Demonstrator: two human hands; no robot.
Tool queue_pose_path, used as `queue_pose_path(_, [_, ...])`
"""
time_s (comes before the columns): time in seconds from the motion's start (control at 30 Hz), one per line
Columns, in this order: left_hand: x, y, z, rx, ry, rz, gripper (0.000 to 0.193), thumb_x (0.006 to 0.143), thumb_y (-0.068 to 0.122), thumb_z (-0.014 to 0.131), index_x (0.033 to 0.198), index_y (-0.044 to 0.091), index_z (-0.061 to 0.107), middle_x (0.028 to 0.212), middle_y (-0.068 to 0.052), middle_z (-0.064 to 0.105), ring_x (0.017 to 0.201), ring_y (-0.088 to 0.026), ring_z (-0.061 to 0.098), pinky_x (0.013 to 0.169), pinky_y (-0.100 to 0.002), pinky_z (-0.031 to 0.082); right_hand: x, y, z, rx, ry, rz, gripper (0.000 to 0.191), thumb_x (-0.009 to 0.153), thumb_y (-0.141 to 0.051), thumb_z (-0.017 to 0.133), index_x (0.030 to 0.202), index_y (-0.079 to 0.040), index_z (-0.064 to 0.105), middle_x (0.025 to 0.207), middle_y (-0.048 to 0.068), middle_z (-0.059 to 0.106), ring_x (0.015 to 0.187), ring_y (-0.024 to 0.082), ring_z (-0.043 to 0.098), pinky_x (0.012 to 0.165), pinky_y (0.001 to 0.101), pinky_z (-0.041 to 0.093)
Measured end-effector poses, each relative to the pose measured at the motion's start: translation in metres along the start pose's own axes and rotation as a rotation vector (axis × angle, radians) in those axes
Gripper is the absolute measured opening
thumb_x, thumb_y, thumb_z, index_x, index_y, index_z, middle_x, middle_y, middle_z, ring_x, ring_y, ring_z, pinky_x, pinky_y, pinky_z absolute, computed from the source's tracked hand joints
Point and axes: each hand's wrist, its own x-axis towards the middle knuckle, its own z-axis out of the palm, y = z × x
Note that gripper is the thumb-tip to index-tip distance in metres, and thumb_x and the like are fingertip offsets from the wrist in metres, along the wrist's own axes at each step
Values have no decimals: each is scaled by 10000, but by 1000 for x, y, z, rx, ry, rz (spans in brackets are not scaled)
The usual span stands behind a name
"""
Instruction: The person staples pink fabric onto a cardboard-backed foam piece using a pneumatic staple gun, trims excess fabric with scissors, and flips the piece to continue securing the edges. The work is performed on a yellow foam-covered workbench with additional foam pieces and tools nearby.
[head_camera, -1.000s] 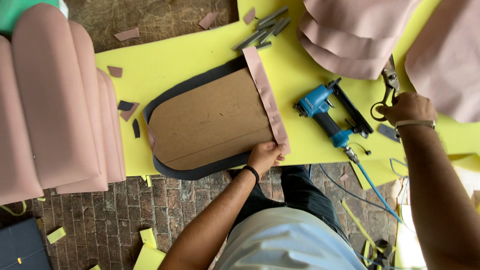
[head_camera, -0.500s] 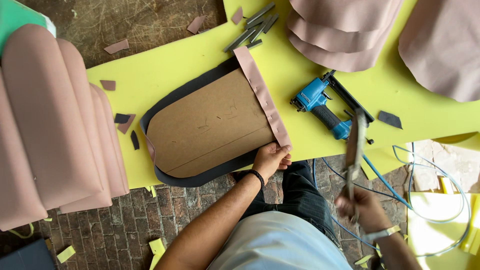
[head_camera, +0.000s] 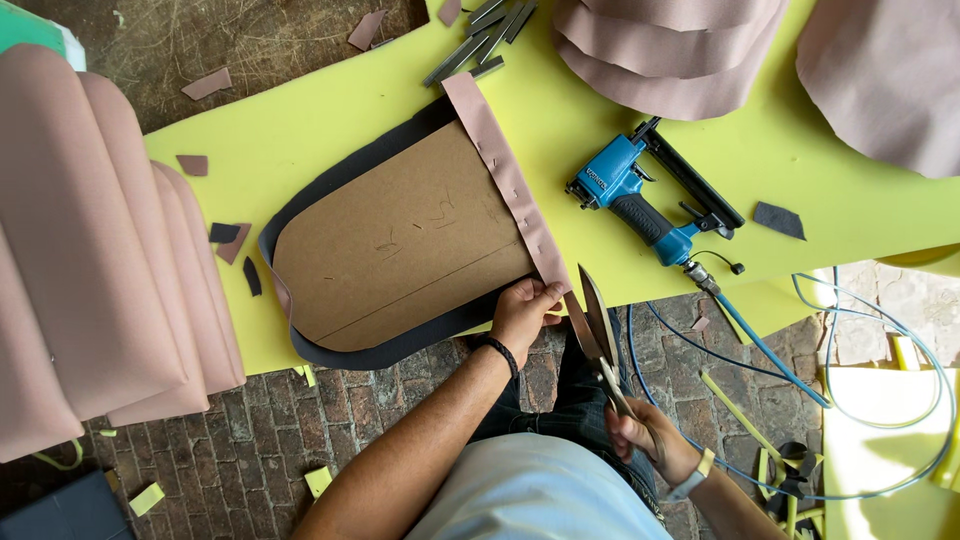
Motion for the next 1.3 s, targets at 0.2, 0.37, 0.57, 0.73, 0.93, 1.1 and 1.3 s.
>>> queue_pose_path(0.2, [4, 5, -8, 63, -38, -4, 159, 966, 226, 709, 945, 69, 699, 902, -22, 720, 837, -107, 683, 757, -279, 589, 18, 2, 23, 109, 84, 14, 512, 768, -531, 820, 755, -92, 555, 561, 2, 523, 453, 116, 522, 391, 257, 408])
queue_pose_path(0.37, [4, 5, -16, 75, -79, 3, 171, 966, 213, 697, 1002, 48, 723, 958, -37, 749, 880, -115, 703, 792, -279, 592, 10, -1, 25, 74, 155, 111, 468, 836, -418, 808, 666, -79, 534, 467, 7, 497, 339, 100, 457, 310, 248, 339])
queue_pose_path(0.57, [-3, 12, -15, 90, -98, -44, 187, 972, 220, 655, 1023, 52, 721, 953, -45, 757, 899, -113, 731, 804, -281, 611, 0, -6, 7, 74, 118, 176, 450, 856, -444, 758, 675, -91, 547, 489, -6, 519, 368, 101, 492, 328, 239, 387])
queue_pose_path(0.73, [-23, 21, -21, 108, -157, -89, 199, 991, 203, 674, 968, 10, 716, 858, -77, 734, 767, -137, 719, 692, -303, 618, -4, -48, -69, -67, -186, 245, 503, 874, -525, 733, 674, -93, 570, 508, -23, 527, 397, 94, 511, 359, 211, 437])
queue_pose_path(0.93, [-54, 10, -21, 100, -140, -176, 198, 984, 209, 673, 958, 18, 721, 832, -62, 727, 716, -127, 706, 675, -298, 625, 44, -92, -106, 207, -600, 338, 522, 868, -577, 737, 730, -96, 592, 583, -32, 519, 475, 81, 527, 409, 206, 442])
queue_pose_path(1.1, [-53, 9, -22, 27, -109, -163, 191, 975, 205, 679, 967, 20, 724, 827, -63, 729, 715, -131, 708, 684, -308, 621, 60, -77, -71, 243, -581, 315, 419, 889, -460, 788, 762, -136, 555, 640, -45, 523, 541, 76, 536, 449, 209, 427])
queue_pose_path(1.3, [-65, 27, -33, 287, -236, -77, 159, 929, 140, 706, 1013, 6, 718, 850, -57, 747, 743, -116, 711, 673, -274, 605, 35, -78, -57, -186, -246, 409, 422, 843, -394, 803, 697, -89, 550, 513, -5, 520, 390, 110, 486, 351, 245, 379])
